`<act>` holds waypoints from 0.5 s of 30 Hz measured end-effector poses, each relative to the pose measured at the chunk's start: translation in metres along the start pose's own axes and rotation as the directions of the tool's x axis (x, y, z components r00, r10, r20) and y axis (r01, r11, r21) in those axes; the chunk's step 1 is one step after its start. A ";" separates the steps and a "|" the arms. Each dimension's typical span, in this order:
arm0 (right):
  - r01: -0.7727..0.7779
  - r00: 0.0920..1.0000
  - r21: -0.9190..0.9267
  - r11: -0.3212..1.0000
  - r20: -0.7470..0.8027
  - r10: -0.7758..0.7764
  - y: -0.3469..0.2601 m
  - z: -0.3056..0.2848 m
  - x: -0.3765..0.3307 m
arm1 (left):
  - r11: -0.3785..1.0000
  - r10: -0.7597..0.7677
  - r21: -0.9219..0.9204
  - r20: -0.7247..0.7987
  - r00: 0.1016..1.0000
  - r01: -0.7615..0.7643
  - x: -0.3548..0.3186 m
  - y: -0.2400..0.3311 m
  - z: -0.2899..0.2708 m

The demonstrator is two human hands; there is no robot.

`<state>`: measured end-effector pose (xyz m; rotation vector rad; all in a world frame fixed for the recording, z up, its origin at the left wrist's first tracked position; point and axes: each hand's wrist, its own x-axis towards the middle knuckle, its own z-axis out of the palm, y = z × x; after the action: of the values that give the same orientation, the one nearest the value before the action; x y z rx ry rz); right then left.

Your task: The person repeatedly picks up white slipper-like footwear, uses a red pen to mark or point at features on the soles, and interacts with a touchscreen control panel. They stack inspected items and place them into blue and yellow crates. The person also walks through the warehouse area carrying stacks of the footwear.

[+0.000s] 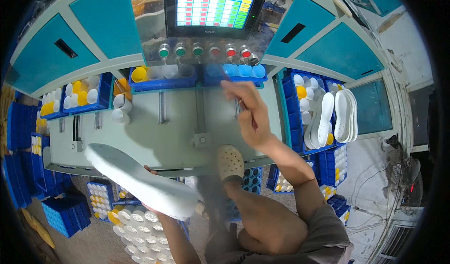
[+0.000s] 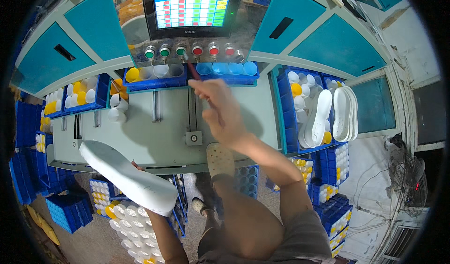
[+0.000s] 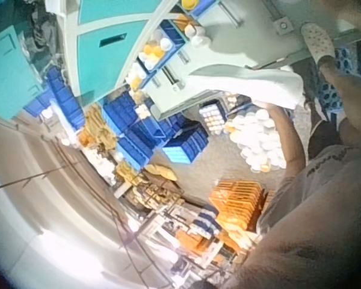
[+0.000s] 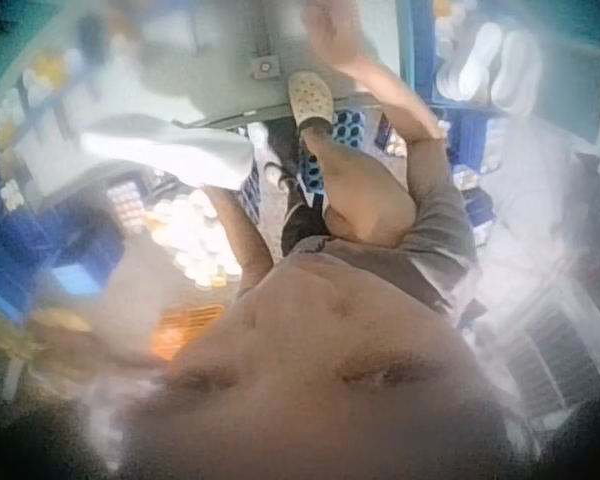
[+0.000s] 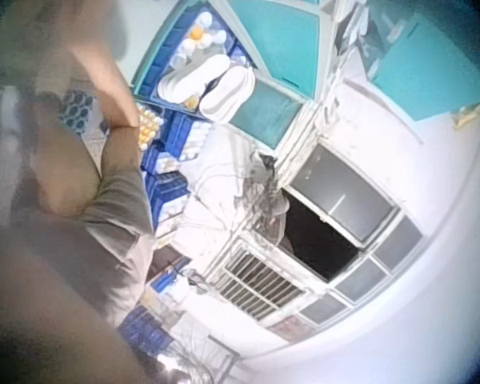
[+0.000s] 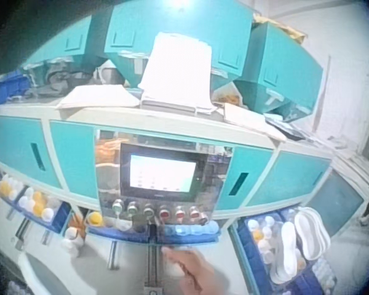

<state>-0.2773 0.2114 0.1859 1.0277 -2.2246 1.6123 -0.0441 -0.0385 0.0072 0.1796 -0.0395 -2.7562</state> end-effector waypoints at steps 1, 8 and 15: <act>0.047 0.998 -0.081 0.996 -0.028 -0.049 0.002 -0.005 0.008 | 0.999 -0.050 0.009 0.014 0.999 0.050 -0.001 0.000 0.001; -0.010 0.996 0.146 0.989 0.094 -0.004 -0.020 0.026 0.021 | 0.989 -0.129 0.083 0.097 0.987 0.121 0.008 -0.007 -0.016; -0.239 0.940 0.209 0.948 0.294 0.173 -0.041 0.102 0.007 | 0.831 -0.020 0.528 -0.288 0.957 0.176 0.017 -0.005 0.028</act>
<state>-0.2338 0.1103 0.1816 1.1730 -2.4275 1.9815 -0.0653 -0.0403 0.0322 0.7309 -0.7775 -2.7162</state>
